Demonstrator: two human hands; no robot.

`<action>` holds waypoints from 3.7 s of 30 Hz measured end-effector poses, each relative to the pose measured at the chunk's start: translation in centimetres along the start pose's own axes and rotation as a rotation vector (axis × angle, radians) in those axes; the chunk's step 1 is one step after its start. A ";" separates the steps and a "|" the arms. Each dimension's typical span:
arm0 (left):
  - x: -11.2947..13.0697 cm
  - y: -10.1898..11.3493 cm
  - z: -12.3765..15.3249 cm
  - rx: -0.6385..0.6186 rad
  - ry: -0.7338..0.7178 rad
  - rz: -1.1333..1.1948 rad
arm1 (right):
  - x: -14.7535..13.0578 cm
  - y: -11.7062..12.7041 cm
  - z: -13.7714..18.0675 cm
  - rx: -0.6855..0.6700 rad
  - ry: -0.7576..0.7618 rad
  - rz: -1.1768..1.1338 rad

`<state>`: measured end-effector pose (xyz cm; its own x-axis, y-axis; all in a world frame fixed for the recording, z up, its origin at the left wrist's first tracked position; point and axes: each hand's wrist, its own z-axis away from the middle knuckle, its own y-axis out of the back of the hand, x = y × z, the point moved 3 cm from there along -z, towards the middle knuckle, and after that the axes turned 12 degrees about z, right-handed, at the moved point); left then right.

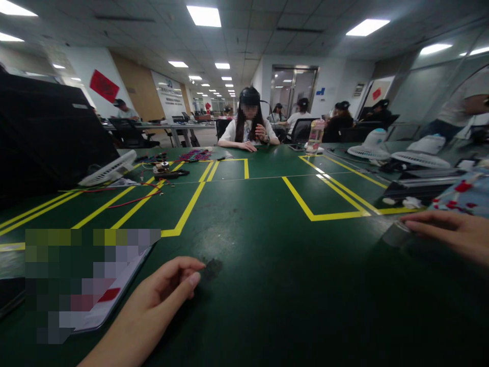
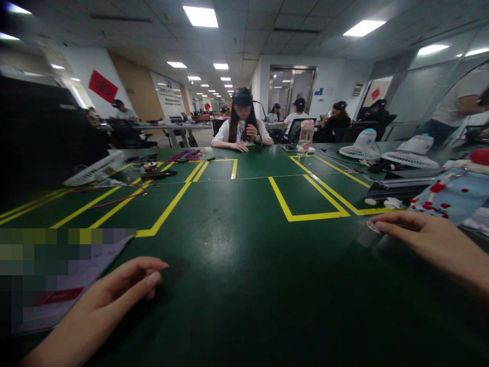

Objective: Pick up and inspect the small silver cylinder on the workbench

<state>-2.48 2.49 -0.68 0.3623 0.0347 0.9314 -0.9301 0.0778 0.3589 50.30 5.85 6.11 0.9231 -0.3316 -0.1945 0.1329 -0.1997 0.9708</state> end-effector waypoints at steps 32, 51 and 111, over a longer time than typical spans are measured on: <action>7.6 -7.0 -0.7 -0.178 -0.404 -0.206 | -21.5 -8.6 12.1 -0.412 0.761 -0.696; 5.0 -9.2 -2.3 -0.223 -0.360 -0.316 | -20.8 -8.4 11.7 -0.378 0.716 -0.605; 1.2 -0.8 0.1 -0.025 -0.024 -0.118 | -1.5 -1.8 1.4 0.132 -0.134 -0.126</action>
<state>-1.28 2.35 0.16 0.4672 -0.0003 0.8841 -0.8792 0.1052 0.4647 48.11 5.41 4.42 0.8449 -0.4140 -0.3388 0.1878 -0.3634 0.9125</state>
